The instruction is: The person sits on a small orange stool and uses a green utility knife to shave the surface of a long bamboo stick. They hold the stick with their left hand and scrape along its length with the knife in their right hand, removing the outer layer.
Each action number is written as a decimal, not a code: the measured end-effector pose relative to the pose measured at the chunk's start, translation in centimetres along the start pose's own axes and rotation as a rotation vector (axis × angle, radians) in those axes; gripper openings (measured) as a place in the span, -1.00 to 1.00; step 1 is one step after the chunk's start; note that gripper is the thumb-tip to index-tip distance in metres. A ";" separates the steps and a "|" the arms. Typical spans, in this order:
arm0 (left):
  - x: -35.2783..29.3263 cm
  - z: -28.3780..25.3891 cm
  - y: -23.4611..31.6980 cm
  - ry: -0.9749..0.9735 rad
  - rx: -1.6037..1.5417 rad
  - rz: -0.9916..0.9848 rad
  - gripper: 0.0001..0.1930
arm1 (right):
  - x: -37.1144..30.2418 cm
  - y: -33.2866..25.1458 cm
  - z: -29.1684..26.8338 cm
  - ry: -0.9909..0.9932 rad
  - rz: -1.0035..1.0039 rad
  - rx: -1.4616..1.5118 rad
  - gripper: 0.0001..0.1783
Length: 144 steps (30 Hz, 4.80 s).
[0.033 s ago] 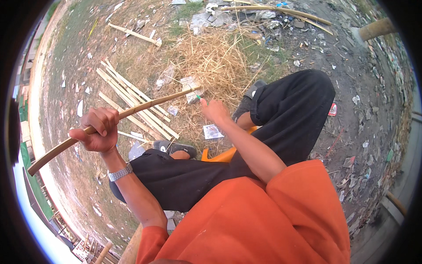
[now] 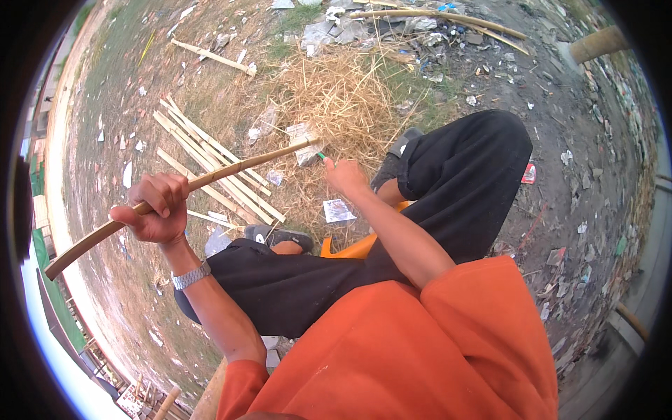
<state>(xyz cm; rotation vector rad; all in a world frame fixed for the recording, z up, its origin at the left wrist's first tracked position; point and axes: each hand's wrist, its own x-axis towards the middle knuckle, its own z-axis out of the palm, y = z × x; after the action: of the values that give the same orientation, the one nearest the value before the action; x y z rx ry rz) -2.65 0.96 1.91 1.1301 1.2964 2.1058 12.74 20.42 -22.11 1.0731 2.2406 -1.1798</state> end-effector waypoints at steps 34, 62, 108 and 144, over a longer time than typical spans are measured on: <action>0.6 0.0 -0.2 -0.010 0.010 0.017 -0.30 | -8.9 -7.6 -5.6 -0.121 -0.200 0.033 -0.14; 0.3 -0.4 -0.1 0.001 -0.003 0.002 -0.30 | -7.0 -6.5 -4.5 -0.104 -0.203 0.151 -0.13; -0.2 2.0 0.3 -0.146 0.030 -0.044 -0.29 | -9.2 -7.7 -6.1 -0.161 -0.241 0.113 -0.11; -0.9 1.0 0.3 -0.066 -0.004 -0.047 -0.33 | -7.9 -3.6 -3.0 -0.102 -0.209 0.163 -0.28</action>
<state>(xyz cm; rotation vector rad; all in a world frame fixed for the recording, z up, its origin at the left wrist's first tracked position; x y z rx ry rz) -1.24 0.72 2.06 1.1458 1.2763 2.0194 15.03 18.05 -13.52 0.8297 2.2510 -1.4900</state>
